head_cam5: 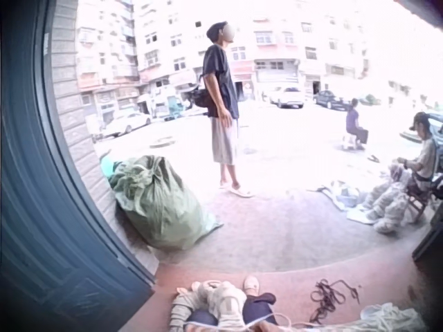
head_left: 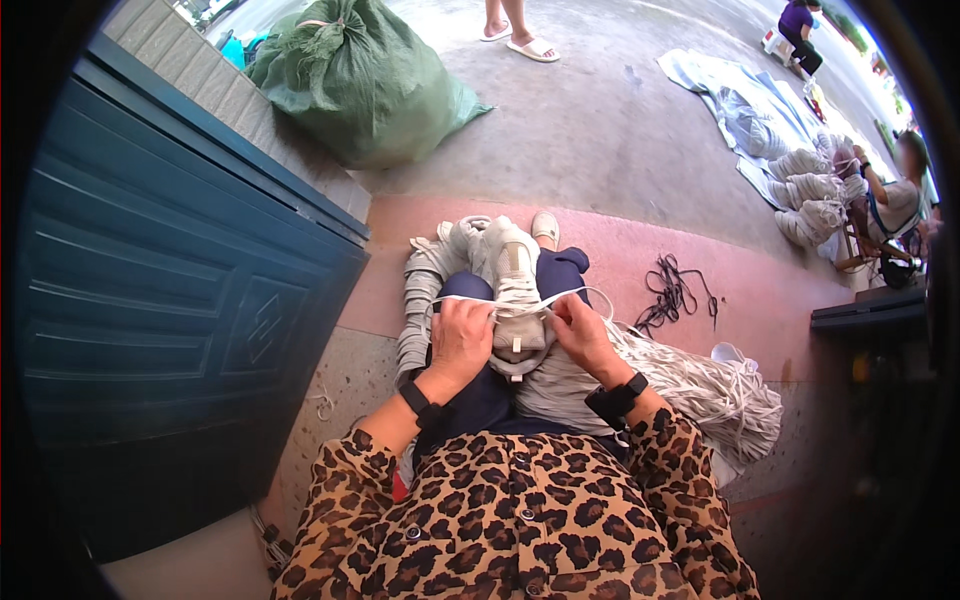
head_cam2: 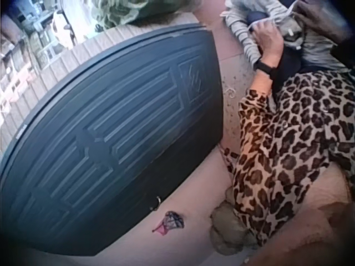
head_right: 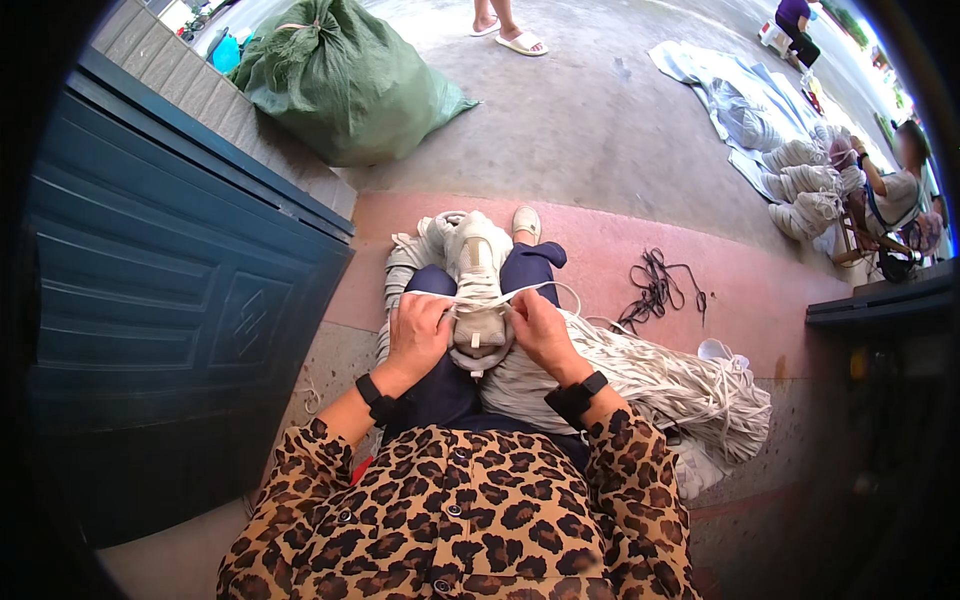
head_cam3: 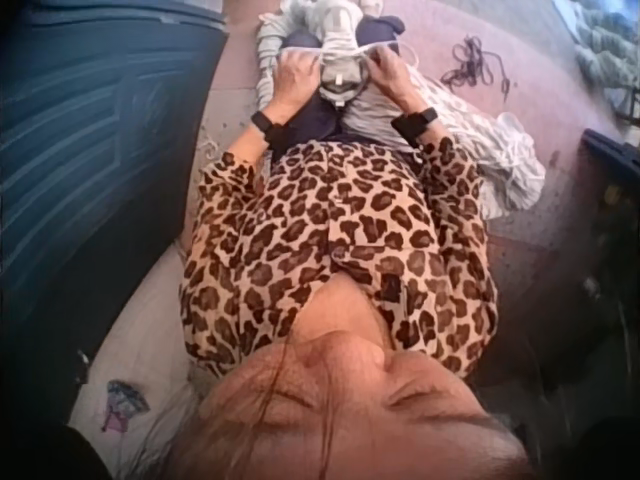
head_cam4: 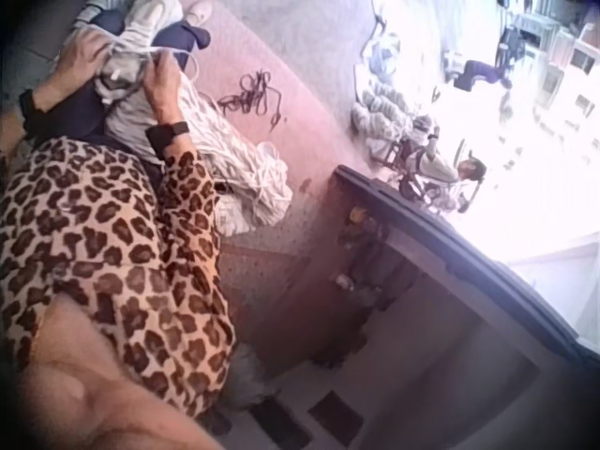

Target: Insert and thread laces through the eyelets of a shoe.

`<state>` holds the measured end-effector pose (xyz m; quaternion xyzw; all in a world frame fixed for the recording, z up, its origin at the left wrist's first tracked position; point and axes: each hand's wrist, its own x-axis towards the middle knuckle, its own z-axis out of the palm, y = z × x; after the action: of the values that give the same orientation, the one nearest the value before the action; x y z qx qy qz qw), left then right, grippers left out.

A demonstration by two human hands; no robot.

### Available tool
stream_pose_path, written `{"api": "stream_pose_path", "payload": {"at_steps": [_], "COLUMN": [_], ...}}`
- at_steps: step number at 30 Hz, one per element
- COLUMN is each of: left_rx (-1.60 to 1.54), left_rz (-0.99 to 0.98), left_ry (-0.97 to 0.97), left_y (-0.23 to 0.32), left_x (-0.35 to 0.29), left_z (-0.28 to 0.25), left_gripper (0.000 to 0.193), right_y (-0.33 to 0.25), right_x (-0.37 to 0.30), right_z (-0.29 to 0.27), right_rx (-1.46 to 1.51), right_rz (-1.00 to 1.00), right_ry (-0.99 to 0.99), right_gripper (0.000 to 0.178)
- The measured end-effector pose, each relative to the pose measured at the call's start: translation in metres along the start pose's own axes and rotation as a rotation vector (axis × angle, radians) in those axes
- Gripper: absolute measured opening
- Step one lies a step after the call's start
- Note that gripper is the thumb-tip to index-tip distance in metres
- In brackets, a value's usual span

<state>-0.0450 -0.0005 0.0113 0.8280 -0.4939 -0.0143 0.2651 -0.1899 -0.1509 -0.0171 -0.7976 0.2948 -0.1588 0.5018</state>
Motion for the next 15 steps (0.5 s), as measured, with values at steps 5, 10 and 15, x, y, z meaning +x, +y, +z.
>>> {"api": "stream_pose_path", "payload": {"at_steps": [5,10,15], "left_rx": [0.044,0.299,-0.023], "left_rz": [0.210,0.354,0.192], "left_ry": [-0.038,-0.066,-0.103], "left_y": [0.020,0.011,0.006], "left_x": [0.018,0.033,0.047], "left_z": [0.006,0.013,0.002], "left_gripper": [0.015,0.016,0.018], "right_y": [0.001,-0.011,-0.030], "right_x": [-0.001,-0.001,0.002], "right_z": [0.004,-0.003,-0.009], "right_rx": [-0.216,-0.502,-0.776], "right_rz": [-0.343,-0.475,-0.568], "right_ry": [0.029,-0.120,-0.131], "right_gripper": [0.013,0.018,0.022]}}
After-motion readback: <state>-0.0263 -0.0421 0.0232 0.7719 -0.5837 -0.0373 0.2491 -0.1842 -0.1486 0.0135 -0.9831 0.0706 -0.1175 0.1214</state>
